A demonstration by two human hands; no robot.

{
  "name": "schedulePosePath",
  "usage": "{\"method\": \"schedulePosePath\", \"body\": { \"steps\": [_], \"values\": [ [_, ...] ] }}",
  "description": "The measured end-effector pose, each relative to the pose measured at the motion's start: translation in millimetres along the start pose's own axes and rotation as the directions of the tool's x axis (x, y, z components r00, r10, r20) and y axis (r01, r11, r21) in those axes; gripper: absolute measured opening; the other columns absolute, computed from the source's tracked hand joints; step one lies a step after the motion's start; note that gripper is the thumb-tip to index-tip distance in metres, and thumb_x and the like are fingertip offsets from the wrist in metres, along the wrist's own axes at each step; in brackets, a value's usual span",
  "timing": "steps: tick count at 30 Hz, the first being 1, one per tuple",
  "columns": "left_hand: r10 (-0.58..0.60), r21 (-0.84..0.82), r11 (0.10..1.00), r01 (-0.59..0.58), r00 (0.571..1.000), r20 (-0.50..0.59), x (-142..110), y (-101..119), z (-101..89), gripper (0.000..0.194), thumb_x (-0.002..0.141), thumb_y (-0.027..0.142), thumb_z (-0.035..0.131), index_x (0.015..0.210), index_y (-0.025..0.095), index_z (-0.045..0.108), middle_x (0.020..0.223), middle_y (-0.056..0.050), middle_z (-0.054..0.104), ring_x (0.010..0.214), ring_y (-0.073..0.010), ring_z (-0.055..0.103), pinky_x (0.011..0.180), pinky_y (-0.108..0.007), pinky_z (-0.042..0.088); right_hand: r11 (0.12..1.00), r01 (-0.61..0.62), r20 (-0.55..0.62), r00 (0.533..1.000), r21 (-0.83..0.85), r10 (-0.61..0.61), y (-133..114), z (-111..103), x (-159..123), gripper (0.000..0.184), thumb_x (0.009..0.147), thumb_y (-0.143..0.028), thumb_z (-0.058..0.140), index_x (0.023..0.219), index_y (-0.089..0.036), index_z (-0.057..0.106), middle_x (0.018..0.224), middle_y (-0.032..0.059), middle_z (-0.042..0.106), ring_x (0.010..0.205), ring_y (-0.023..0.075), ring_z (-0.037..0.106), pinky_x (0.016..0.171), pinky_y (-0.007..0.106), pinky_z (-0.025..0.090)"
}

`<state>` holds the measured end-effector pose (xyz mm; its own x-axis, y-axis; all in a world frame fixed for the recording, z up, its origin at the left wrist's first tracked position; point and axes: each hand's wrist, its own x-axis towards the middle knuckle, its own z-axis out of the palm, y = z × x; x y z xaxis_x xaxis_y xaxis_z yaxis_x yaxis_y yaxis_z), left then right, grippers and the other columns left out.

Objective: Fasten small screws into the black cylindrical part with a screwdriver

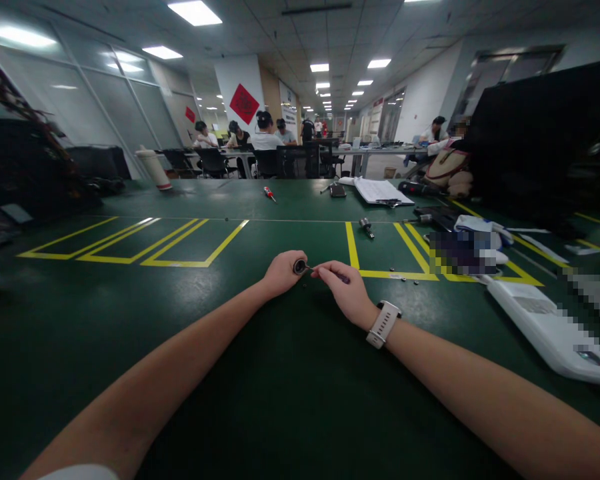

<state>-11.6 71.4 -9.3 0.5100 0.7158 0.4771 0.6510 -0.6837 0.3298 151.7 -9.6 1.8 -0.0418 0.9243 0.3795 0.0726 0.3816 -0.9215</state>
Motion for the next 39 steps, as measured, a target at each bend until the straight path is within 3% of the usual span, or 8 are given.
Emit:
{"method": "schedulePosePath", "body": {
  "steps": [4, 10, 14, 17, 20, 23, 28, 39],
  "values": [
    [0.077, -0.006, 0.997, -0.077, 0.997, 0.032, -0.4, 1.2, -0.6, 0.011, 0.073, 0.02, 0.052, 0.063, 0.016, 0.049, 0.06, 0.002, 0.047, 0.059, -0.0117, 0.046, 0.054, -0.023, 0.032, 0.987, -0.112, 0.009, 0.994, 0.117, 0.112, -1.3, -1.5, 2.4, 0.016, 0.073, -0.026, 0.055, 0.071, -0.019, 0.069, 0.073, 0.0032, 0.068, 0.074, 0.0175, 0.059, 0.068, 0.031, 0.041],
    [0.093, -0.127, 0.988, -0.087, 0.995, 0.041, -0.4, 2.1, -2.5, 0.014, 0.074, 0.023, 0.051, 0.063, 0.016, 0.048, 0.061, 0.003, 0.047, 0.058, -0.0106, 0.045, 0.055, -0.022, 0.034, 0.824, -0.366, 0.079, 0.926, 0.432, 0.37, -1.3, -7.1, 10.1, 0.014, 0.068, -0.026, 0.059, 0.069, -0.015, 0.068, 0.07, 0.0053, 0.069, 0.066, 0.0153, 0.059, 0.061, 0.028, 0.041],
    [0.066, -0.123, 0.99, -0.061, 0.997, 0.031, -0.4, 2.7, -2.7, 0.014, 0.074, 0.024, 0.051, 0.063, 0.016, 0.049, 0.061, 0.003, 0.047, 0.058, -0.0106, 0.045, 0.055, -0.022, 0.035, 0.863, -0.304, 0.056, 0.95, 0.402, 0.309, 0.4, -6.3, 7.6, 0.014, 0.07, -0.028, 0.058, 0.07, -0.017, 0.068, 0.071, 0.0039, 0.069, 0.067, 0.0151, 0.058, 0.061, 0.028, 0.041],
    [0.062, -0.037, 0.997, -0.06, 0.998, 0.031, -0.5, 2.3, -1.6, 0.009, 0.073, 0.019, 0.051, 0.064, 0.016, 0.05, 0.061, 0.002, 0.048, 0.06, -0.0115, 0.047, 0.056, -0.022, 0.035, 0.964, -0.147, 0.008, 0.989, 0.221, 0.149, 0.8, -3.6, 2.8, 0.015, 0.073, -0.027, 0.056, 0.07, -0.019, 0.068, 0.072, 0.0023, 0.068, 0.071, 0.0161, 0.058, 0.065, 0.029, 0.042],
    [0.099, 0.039, 0.994, -0.1, 0.995, 0.028, -0.4, 0.7, -0.2, 0.006, 0.071, 0.015, 0.051, 0.065, 0.017, 0.05, 0.062, 0.002, 0.05, 0.061, -0.0128, 0.048, 0.058, -0.024, 0.035, 0.995, -0.064, 0.009, 0.998, 0.071, 0.063, -0.2, -1.1, -0.1, 0.016, 0.074, -0.027, 0.055, 0.068, -0.02, 0.068, 0.073, 0.0019, 0.067, 0.075, 0.0171, 0.058, 0.07, 0.031, 0.042],
    [0.13, 0.058, 0.99, -0.131, 0.991, 0.024, -0.3, -0.8, 0.3, 0.006, 0.071, 0.014, 0.051, 0.066, 0.017, 0.05, 0.062, 0.001, 0.051, 0.061, -0.0132, 0.048, 0.059, -0.025, 0.035, 0.981, -0.134, 0.022, 0.991, 0.142, 0.132, -0.8, -1.2, 1.4, 0.016, 0.073, -0.026, 0.055, 0.066, -0.018, 0.067, 0.071, 0.0024, 0.067, 0.072, 0.0166, 0.058, 0.067, 0.03, 0.042],
    [0.128, -0.007, 0.992, -0.128, 0.99, 0.059, -0.4, 0.4, -1.2, 0.007, 0.07, 0.013, 0.05, 0.064, 0.017, 0.05, 0.062, 0.002, 0.05, 0.06, -0.0127, 0.048, 0.059, -0.024, 0.036, 0.846, -0.351, 0.072, 0.933, 0.401, 0.352, 0.9, -5.5, 8.6, 0.013, 0.067, -0.024, 0.058, 0.065, -0.015, 0.066, 0.065, 0.0043, 0.068, 0.06, 0.014, 0.058, 0.058, 0.027, 0.041],
    [0.109, -0.079, 0.991, -0.106, 0.993, 0.042, 0.2, -1.2, -0.1, 0.008, 0.072, 0.016, 0.051, 0.064, 0.017, 0.048, 0.063, 0.002, 0.048, 0.06, -0.0118, 0.046, 0.058, -0.023, 0.036, 0.82, -0.356, 0.034, 0.924, 0.449, 0.382, -0.5, -6.2, 8.0, 0.011, 0.066, -0.024, 0.059, 0.063, -0.015, 0.065, 0.061, 0.0035, 0.067, 0.057, 0.0131, 0.057, 0.057, 0.026, 0.041]
  ]
}}
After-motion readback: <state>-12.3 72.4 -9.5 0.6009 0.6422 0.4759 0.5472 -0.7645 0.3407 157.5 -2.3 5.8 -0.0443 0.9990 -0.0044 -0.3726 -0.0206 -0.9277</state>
